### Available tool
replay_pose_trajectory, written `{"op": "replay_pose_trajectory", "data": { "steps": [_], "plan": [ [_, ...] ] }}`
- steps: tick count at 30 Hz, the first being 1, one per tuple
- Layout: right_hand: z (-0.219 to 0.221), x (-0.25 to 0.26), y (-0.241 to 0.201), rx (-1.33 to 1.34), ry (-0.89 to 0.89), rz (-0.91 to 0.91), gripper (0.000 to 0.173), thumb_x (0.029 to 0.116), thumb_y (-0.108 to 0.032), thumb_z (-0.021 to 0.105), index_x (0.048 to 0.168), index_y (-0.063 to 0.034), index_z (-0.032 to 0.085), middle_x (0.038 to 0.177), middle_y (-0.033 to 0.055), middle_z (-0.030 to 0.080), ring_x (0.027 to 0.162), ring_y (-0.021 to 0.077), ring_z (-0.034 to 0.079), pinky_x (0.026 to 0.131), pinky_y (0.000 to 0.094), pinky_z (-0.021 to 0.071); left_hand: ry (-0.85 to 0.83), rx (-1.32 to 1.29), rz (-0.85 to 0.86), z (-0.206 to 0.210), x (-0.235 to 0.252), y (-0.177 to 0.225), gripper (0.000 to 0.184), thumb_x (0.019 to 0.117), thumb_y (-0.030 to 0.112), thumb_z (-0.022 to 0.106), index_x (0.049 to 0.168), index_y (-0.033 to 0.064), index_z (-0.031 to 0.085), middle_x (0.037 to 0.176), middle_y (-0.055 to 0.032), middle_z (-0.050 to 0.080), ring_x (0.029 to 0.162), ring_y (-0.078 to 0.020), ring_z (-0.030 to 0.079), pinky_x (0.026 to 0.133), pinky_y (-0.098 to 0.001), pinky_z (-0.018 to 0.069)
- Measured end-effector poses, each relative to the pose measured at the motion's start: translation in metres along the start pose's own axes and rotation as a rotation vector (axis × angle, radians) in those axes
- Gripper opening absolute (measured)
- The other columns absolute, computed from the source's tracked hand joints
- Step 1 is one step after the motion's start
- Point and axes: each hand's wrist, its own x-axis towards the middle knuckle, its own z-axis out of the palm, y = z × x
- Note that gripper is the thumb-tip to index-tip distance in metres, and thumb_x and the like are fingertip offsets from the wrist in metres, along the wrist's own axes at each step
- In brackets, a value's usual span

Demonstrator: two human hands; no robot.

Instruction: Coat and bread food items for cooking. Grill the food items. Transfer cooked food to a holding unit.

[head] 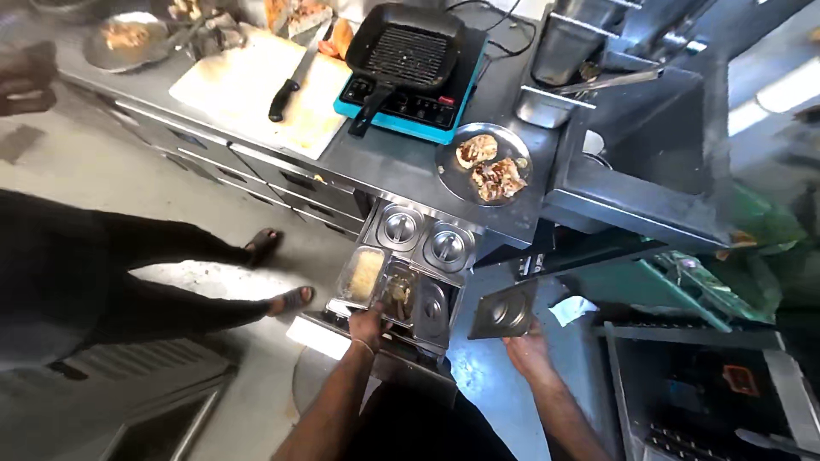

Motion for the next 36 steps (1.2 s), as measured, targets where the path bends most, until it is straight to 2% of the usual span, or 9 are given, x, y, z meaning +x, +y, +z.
{"op": "replay_pose_trajectory", "data": {
  "steps": [2,4,7,11,18,20,26,30,36],
  "plan": [
    [-0.004,0.003,0.005,0.047,-0.043,-0.013,0.031,0.0896,0.009,0.058,0.117,-0.0059,0.059,0.094,-0.0012,0.072,0.085,0.008,0.07,0.078,0.0293,0.0611,-0.029,-0.017,0.022,0.0,-0.006,-0.002,0.029,0.0981,0.007,0.066,0.119,-0.0102,0.056,0.095,-0.0221,0.063,0.07,-0.0246,0.065,0.063,-0.037,0.0592],
    [-0.005,0.008,0.014,0.056,-0.089,0.008,0.03,0.0888,0.01,0.057,0.114,-0.0072,0.06,0.092,-0.0012,0.072,0.084,0.0088,0.07,0.076,0.0298,0.0614,-0.009,0.031,0.09,0.001,-0.012,-0.006,0.023,0.0962,0.003,0.067,0.112,-0.0123,0.06,0.091,-0.0223,0.065,0.069,-0.0244,0.067,0.064,-0.0368,0.0607],
    [0.0,0.013,0.028,0.029,-0.13,0.072,0.03,0.0915,0.011,0.056,0.118,-0.0045,0.06,0.095,0.0014,0.071,0.085,0.0109,0.07,0.077,0.0318,0.0618,0.019,0.152,0.184,0.004,-0.023,-0.009,0.019,0.0948,0.005,0.069,0.103,-0.0105,0.061,0.086,-0.0208,0.065,0.068,-0.0258,0.068,0.066,-0.0404,0.0609],
    [0.004,0.024,0.039,-0.014,-0.214,0.098,0.031,0.0922,0.009,0.057,0.12,-0.0032,0.065,0.099,0.0045,0.073,0.086,0.0133,0.071,0.078,0.0338,0.0616,-0.049,0.167,0.157,-0.01,-0.038,-0.004,0.012,0.098,0.002,0.064,0.096,-0.0073,0.057,0.079,-0.0158,0.061,0.059,-0.0208,0.064,0.058,-0.0354,0.0604],
    [0.001,0.037,0.036,-0.273,-0.367,0.099,0.021,0.0935,0.006,0.059,0.112,-0.0008,0.067,0.095,0.0051,0.071,0.084,0.0105,0.068,0.078,0.031,0.0591,-0.089,0.195,0.15,-0.055,-0.079,0.014,0.01,0.0994,-0.001,0.058,0.107,-0.0076,0.057,0.082,-0.0144,0.063,0.058,-0.0197,0.065,0.055,-0.0347,0.0613],
    [0.001,0.038,0.032,-0.36,-0.42,0.099,0.023,0.0939,0.005,0.06,0.115,-0.0005,0.067,0.097,0.0052,0.071,0.086,0.0098,0.068,0.081,0.0302,0.0587,-0.09,0.173,0.183,-0.081,-0.087,0.016,0.003,0.099,-0.002,0.055,0.096,-0.0038,0.057,0.077,-0.011,0.064,0.059,-0.0193,0.066,0.055,-0.0357,0.0616],
    [0.002,0.047,0.028,-0.575,-0.612,0.104,0.024,0.0898,0.001,0.067,0.114,-0.0009,0.068,0.112,0.011,0.067,0.091,0.0167,0.068,0.083,0.0357,0.0593,-0.157,-0.047,0.407,-0.135,-0.081,0.013,0.02,0.089,0.0,0.052,0.073,0.0114,0.054,0.064,-0.0001,0.061,0.052,-0.0098,0.059,0.048,-0.0278,0.0546],
    [0.008,0.058,-0.014,-0.664,-0.725,-0.138,0.017,0.0888,-0.009,0.071,0.105,-0.0016,0.072,0.109,0.0109,0.066,0.094,0.0157,0.067,0.083,0.0325,0.0594,-0.173,-0.164,0.466,-0.144,-0.067,0.013,0.027,0.0895,0.0,0.049,0.069,0.0171,0.053,0.064,0.0031,0.063,0.056,-0.0074,0.061,0.052,-0.0274,0.0559],
    [0.018,0.074,-0.071,-0.763,-0.773,-0.512,0.015,0.0846,-0.006,0.073,0.099,-0.0073,0.074,0.115,0.0066,0.063,0.095,0.0122,0.066,0.08,0.0305,0.0612,-0.099,-0.315,0.453,-0.146,-0.061,0.016,0.026,0.0946,0.001,0.042,0.077,0.0133,0.055,0.07,-0.0004,0.068,0.061,-0.0098,0.066,0.057,-0.0289,0.0593]
  ]
}}
